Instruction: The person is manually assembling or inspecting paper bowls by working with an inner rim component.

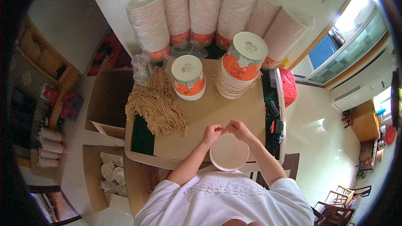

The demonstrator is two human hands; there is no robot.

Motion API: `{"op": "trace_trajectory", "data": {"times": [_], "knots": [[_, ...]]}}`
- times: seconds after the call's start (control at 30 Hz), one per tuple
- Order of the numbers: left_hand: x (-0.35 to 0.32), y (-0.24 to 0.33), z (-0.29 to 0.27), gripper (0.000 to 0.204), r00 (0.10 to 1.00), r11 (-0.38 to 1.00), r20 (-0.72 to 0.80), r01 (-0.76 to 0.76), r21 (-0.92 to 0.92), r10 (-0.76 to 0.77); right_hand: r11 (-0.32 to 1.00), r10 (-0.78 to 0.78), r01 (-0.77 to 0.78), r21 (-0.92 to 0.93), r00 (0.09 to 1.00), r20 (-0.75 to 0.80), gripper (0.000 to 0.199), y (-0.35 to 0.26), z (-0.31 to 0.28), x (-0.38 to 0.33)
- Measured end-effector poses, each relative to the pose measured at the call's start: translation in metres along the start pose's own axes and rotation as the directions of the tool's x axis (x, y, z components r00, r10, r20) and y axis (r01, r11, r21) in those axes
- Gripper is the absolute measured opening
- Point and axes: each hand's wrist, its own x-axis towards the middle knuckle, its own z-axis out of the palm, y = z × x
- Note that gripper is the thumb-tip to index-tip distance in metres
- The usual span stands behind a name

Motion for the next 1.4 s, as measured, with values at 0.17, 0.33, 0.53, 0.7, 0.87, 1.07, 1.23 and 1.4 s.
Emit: {"op": "trace_trajectory", "data": {"times": [0.17,0.33,0.53,0.7,0.87,1.07,1.23,1.4], "knots": [[0.001,-0.006,0.000,0.015,1.000,1.000,-0.014,0.010,-0.030,-0.010,0.997,-0.043,0.039,-0.068,0.997,-0.057,0.010,-0.009,0.002,-0.004],[0.002,-0.014,-0.002,0.011,0.999,1.000,-0.022,-0.027,-0.010,0.027,0.975,-0.162,0.144,-0.169,0.982,-0.101,0.007,-0.020,0.003,-0.010],[-0.002,-0.006,-0.001,0.011,0.999,0.994,-0.025,-0.023,-0.106,0.020,0.969,-0.192,0.167,-0.185,0.973,-0.127,0.008,-0.020,0.003,-0.010],[-0.002,-0.009,-0.002,0.011,1.000,0.994,-0.015,-0.026,-0.107,0.024,0.971,-0.186,0.161,-0.175,0.973,-0.138,0.007,-0.021,0.004,-0.010],[0.000,-0.015,0.000,0.011,1.000,0.989,-0.015,0.001,-0.148,-0.003,0.986,-0.146,0.130,-0.102,0.976,-0.162,0.006,-0.010,0.006,-0.008],[-0.002,-0.017,0.000,0.010,1.000,0.991,-0.024,-0.008,-0.136,0.005,0.986,-0.021,-0.003,-0.166,0.990,-0.142,0.026,-0.016,0.005,-0.009],[-0.003,-0.019,0.000,0.011,1.000,0.987,-0.022,-0.003,-0.161,-0.001,0.965,0.087,-0.121,-0.234,0.985,-0.152,0.036,-0.027,0.005,-0.010],[-0.004,-0.014,0.001,0.010,0.999,0.995,-0.032,-0.002,-0.103,-0.001,0.964,-0.003,-0.016,-0.265,0.997,-0.072,0.030,-0.017,0.006,-0.007]]}}
